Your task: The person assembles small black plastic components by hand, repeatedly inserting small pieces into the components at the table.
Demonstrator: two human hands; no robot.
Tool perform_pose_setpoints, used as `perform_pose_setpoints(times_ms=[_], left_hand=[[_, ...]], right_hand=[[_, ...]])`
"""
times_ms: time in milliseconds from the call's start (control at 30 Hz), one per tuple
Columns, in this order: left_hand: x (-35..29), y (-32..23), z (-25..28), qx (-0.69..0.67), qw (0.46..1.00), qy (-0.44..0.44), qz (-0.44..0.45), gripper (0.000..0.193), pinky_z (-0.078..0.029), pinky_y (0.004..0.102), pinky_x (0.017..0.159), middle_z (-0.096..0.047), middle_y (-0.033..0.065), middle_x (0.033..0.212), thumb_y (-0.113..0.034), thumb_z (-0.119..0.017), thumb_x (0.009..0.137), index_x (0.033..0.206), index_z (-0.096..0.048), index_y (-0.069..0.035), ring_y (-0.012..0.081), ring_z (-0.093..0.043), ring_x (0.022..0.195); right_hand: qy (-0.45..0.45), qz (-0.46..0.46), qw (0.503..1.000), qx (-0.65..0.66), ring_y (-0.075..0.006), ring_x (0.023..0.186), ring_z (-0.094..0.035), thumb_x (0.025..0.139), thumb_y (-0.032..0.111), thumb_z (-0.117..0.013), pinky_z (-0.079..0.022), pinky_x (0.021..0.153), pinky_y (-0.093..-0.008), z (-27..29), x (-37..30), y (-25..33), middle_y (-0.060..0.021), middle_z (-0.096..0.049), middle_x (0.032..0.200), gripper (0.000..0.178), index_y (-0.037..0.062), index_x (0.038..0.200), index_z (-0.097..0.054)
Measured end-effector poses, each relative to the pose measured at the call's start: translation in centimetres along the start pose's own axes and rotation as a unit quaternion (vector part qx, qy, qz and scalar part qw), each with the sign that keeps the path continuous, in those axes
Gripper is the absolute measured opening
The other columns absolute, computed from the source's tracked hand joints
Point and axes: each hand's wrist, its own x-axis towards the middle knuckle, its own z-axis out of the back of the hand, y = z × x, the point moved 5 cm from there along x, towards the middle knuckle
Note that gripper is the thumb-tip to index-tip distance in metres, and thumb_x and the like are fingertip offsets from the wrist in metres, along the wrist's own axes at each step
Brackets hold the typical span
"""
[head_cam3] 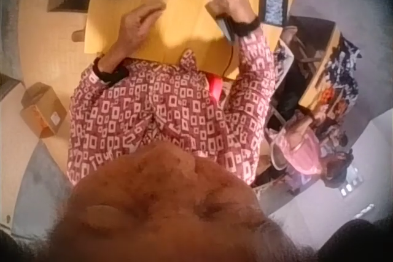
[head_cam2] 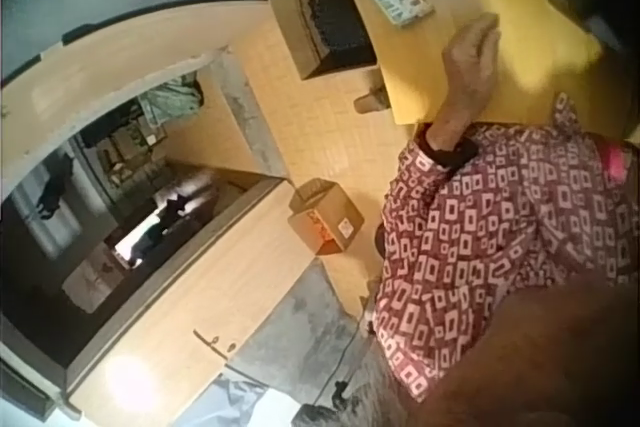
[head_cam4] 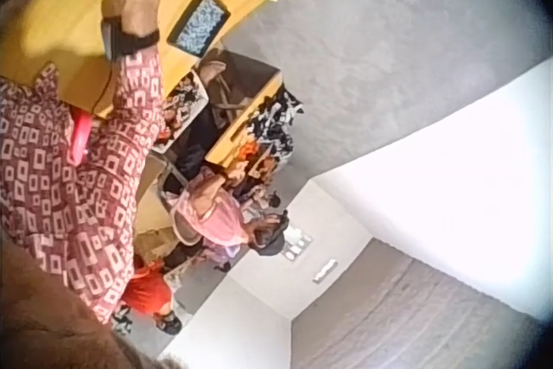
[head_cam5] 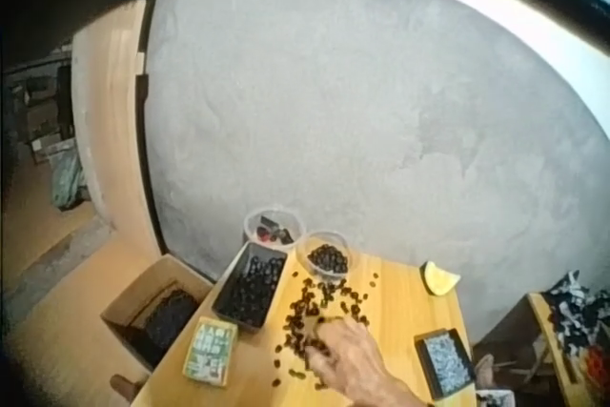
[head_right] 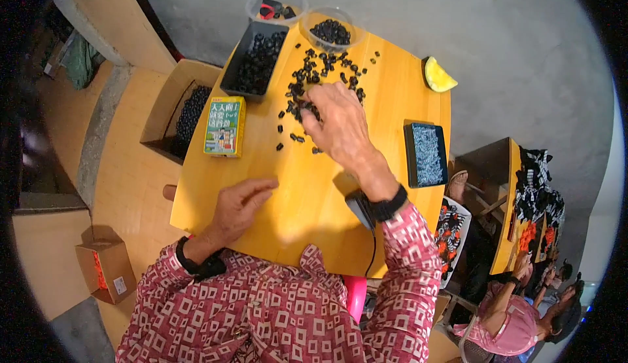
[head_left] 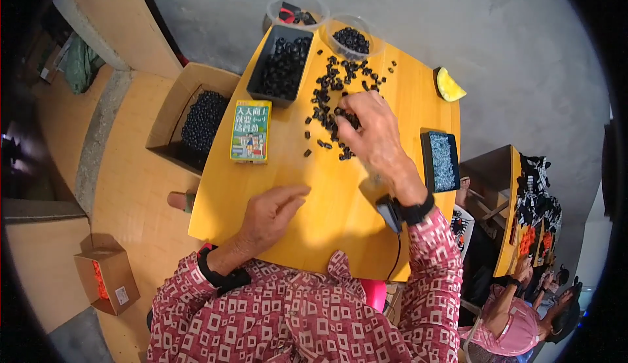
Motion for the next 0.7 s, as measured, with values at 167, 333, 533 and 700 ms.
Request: perform_pose_setpoints(times_ms=[167, 333, 533, 700], left_hand=[[1.9, -1.3, -0.3, -0.295, 0.949, 0.015, 0.108, 0.024, -0.051, 0.0267, 0.091, -0.072, 0.0082, 0.11, -0.009, -0.062, 0.098, 0.118, -0.065, 0.003, 0.0127, -0.065, 0.105], [2.0, -1.2, -1.6, -0.354, 0.923, 0.063, 0.135, 0.025, -0.049, 0.0239, 0.092, -0.069, 0.0065, 0.112, -0.009, -0.062, 0.098, 0.12, -0.064, 0.003, 0.0103, -0.062, 0.104], [1.6, -0.4, -2.5, -0.347, 0.92, 0.087, 0.158, 0.022, -0.05, 0.0235, 0.089, -0.07, 0.0051, 0.109, -0.008, -0.065, 0.096, 0.116, -0.066, 0.002, 0.0092, -0.063, 0.099], [1.1, 0.2, -3.0, -0.357, 0.912, 0.065, 0.192, 0.02, -0.049, 0.0219, 0.086, -0.07, 0.004, 0.104, -0.011, -0.066, 0.096, 0.112, -0.068, 0.001, 0.0085, -0.062, 0.097]], right_hand=[[-0.023, 0.019, 0.992, 0.12, -0.0311, 0.088, -0.06, 0.076, 0.001, -0.074, -0.049, 0.078, -0.0397, 2.5, -5.5, 5.9, -0.012, -0.063, 0.091, 0.023, 0.0024, 0.096, -0.064], [-0.033, -0.039, 0.982, 0.18, -0.03, 0.089, -0.06, 0.077, 0.001, -0.076, -0.05, 0.079, -0.0391, 1.4, -9.5, 7.0, -0.0118, -0.065, 0.096, 0.026, 0.0014, 0.1, -0.066], [-0.034, -0.077, 0.982, 0.17, -0.029, 0.089, -0.06, 0.077, 0.001, -0.076, -0.049, 0.078, -0.0386, 0.9, -10.9, 6.8, -0.0115, -0.064, 0.096, 0.029, 0.0012, 0.105, -0.068], [-0.061, -0.037, 0.989, 0.129, -0.0266, 0.08, -0.061, 0.072, 0.0, -0.08, -0.049, 0.072, -0.0361, 0.5, -11.7, 7.3, -0.0105, -0.066, 0.09, 0.027, 0.0008, 0.098, -0.072]])
